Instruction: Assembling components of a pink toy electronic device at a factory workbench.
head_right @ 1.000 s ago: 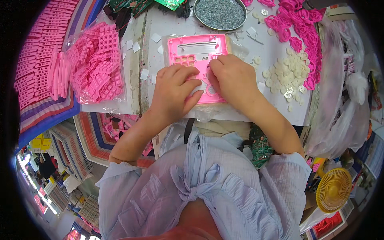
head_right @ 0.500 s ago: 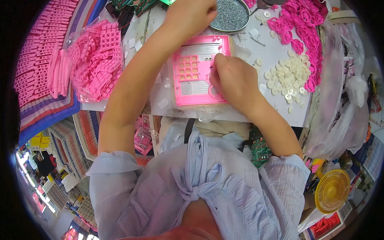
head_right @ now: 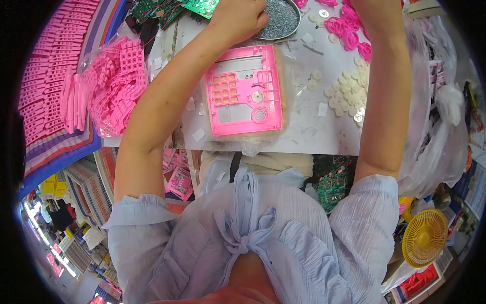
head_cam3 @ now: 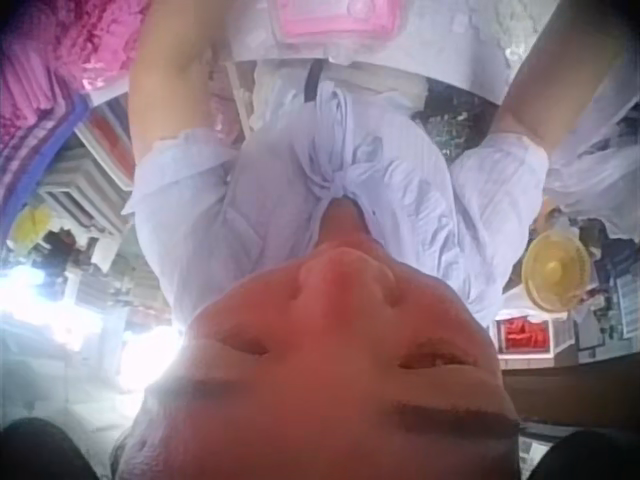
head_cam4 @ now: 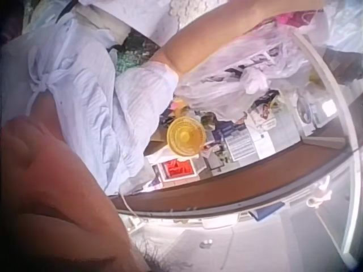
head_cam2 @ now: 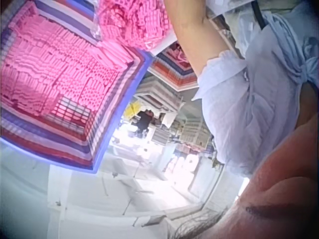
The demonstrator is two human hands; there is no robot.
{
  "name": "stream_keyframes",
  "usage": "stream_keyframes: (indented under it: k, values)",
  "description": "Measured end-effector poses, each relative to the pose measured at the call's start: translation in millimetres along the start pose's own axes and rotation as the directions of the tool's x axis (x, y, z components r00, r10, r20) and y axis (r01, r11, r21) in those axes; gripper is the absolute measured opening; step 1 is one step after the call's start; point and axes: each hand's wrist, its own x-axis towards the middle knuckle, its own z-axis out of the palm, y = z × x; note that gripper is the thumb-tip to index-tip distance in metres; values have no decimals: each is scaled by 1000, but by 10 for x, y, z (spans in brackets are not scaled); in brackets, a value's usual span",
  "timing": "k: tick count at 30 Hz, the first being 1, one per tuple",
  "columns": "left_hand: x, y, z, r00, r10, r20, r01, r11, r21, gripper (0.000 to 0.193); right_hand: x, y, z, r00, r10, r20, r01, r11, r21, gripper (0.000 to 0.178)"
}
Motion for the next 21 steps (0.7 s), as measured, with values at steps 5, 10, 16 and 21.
stream_keyframes:
  k: [5,10,16,21]
  values:
    - [-543,256,-473,996,55,-73,-77,941,-329,15,-223,-65,167,973,-146,178,97,962,254,61]
    - [-1342,653,-711,994,-35,-106,-46,736,-675,2,-631,-51,450,951,-209,227,67,858,509,57]
    - [-1788,982,-660,963,-227,-146,16,588,-809,16,-1272,-223,676,978,-45,203,-98,760,643,52]
    - [-1846,1011,-619,954,-157,-257,-71,711,-700,21,-1289,-260,618,950,-201,241,-23,722,691,38]
